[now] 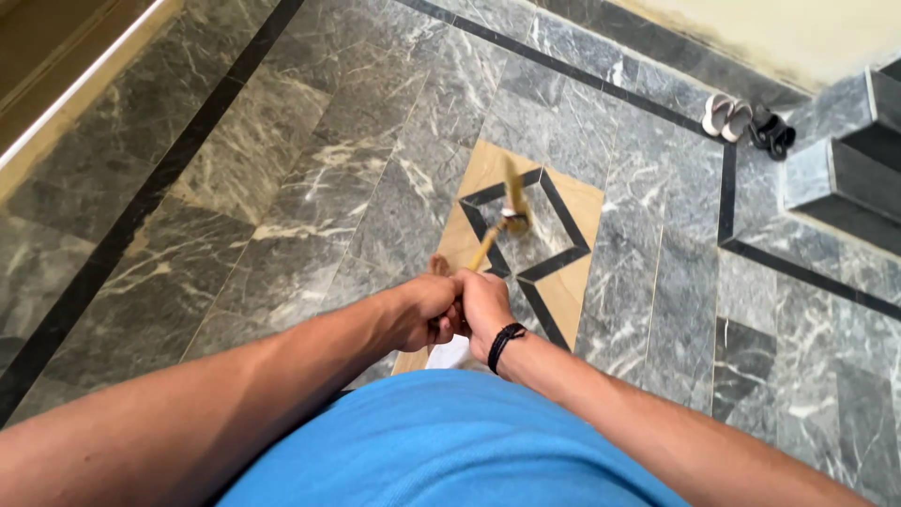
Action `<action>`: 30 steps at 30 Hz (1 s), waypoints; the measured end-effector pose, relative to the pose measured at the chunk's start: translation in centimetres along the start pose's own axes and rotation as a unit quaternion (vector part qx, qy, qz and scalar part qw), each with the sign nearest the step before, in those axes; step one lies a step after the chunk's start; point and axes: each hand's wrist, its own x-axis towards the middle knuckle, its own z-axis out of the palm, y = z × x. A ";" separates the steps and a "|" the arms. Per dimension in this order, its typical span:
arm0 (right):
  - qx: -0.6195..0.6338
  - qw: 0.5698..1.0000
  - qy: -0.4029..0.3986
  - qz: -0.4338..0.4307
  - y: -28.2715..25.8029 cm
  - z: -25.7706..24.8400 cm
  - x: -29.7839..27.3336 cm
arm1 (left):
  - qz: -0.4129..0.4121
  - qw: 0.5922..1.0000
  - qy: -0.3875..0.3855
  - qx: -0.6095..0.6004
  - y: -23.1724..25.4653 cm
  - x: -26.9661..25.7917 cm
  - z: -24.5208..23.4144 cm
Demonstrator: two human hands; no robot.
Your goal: Sweeping a marble floor and the base of a large metal gate using a hand broom.
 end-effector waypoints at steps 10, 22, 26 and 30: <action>0.009 0.984 -0.099 0.151 -11.8 1.1 16.4 | -0.060 0.994 0.037 -0.088 12.7 13.7 -1.4; -0.073 0.973 -0.187 0.110 -25.7 4.7 23.5 | 0.028 0.968 0.220 -0.116 27.5 16.6 1.5; -0.049 0.991 -0.111 0.065 -28.5 6.8 25.9 | 0.050 0.970 0.208 -0.116 31.4 17.2 0.2; -0.065 0.986 -0.127 0.086 -30.1 8.7 29.8 | 0.015 0.981 0.094 -0.167 34.1 19.9 -4.2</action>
